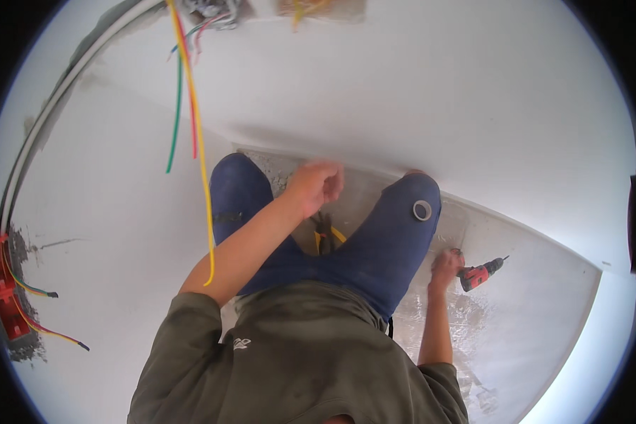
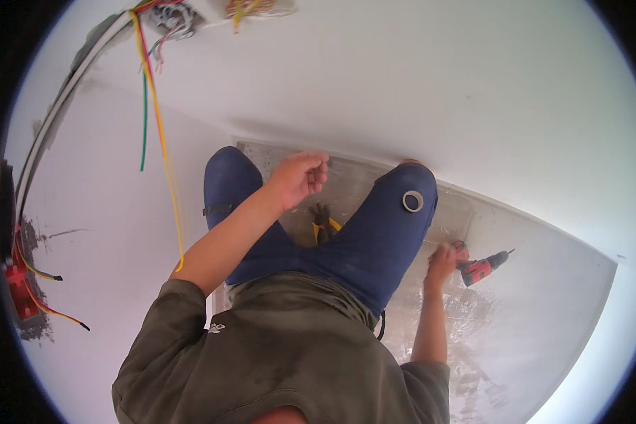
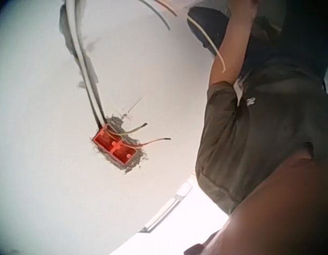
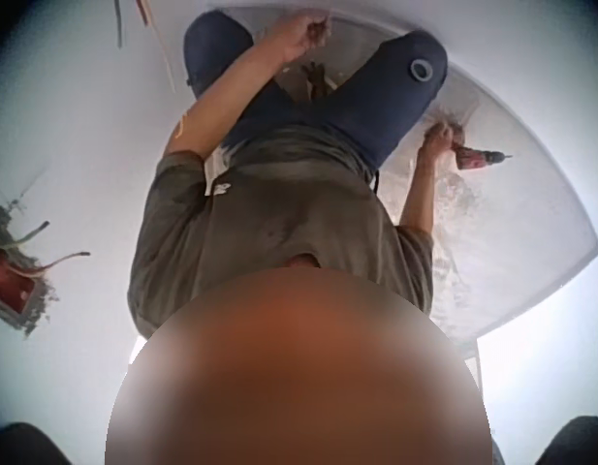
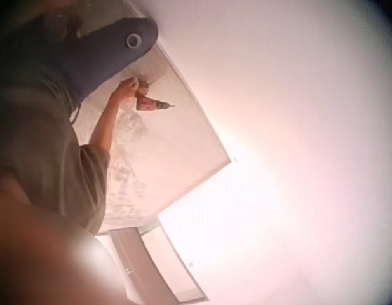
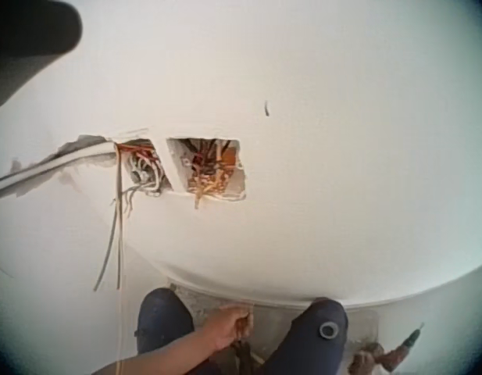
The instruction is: The recorder is stripping, cutting, and organizing electrical wires inside wall-mounted boxes to prepare for socket installation.
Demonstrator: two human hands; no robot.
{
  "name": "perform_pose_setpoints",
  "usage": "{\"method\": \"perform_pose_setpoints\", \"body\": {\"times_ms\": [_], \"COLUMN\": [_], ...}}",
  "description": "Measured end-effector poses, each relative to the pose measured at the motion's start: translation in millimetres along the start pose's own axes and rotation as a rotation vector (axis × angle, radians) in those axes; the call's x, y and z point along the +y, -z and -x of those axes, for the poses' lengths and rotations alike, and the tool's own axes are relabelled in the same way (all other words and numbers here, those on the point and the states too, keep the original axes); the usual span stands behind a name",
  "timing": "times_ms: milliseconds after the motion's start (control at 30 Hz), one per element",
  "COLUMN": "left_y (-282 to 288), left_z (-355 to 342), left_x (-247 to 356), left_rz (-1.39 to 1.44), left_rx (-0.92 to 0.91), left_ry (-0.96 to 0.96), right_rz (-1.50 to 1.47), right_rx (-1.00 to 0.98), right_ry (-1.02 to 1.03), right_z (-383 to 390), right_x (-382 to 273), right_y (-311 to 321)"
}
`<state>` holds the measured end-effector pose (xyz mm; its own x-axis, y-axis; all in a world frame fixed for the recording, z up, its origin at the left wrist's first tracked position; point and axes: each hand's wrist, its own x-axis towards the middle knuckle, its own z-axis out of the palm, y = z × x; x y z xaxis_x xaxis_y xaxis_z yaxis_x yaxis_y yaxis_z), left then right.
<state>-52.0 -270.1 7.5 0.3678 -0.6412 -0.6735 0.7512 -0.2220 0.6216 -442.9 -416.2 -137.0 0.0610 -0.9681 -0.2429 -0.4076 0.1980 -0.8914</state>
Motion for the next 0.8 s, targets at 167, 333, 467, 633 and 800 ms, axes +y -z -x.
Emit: {"method": "perform_pose_setpoints", "body": {"times_ms": [167, 333, 467, 633, 800], "left_y": [15, 73, 110, 68, 27], "left_z": [-71, -86, -96, -94, -134], "left_x": [-83, -157, -185, -184, -212], "left_rz": [-0.523, -2.296, -2.184, -1.925, -1.641], "left_rx": [0.02, -0.387, -0.306, -0.315, -0.172], "left_ry": [0.068, 0.03, 0.095, 0.511, 0.38], "right_rz": [0.737, -0.277, -0.005, -0.301, -0.363], "right_rx": [-0.194, -0.468, -0.617, -0.445, -0.381], "right_ry": [0.248, -0.361, -0.204, -0.528, -0.612], "right_z": [57, 129, 113, 114, 88], "right_x": [170, 180, 190, 211, 284], "right_y": [28, -21, -31, -8, 80]}}
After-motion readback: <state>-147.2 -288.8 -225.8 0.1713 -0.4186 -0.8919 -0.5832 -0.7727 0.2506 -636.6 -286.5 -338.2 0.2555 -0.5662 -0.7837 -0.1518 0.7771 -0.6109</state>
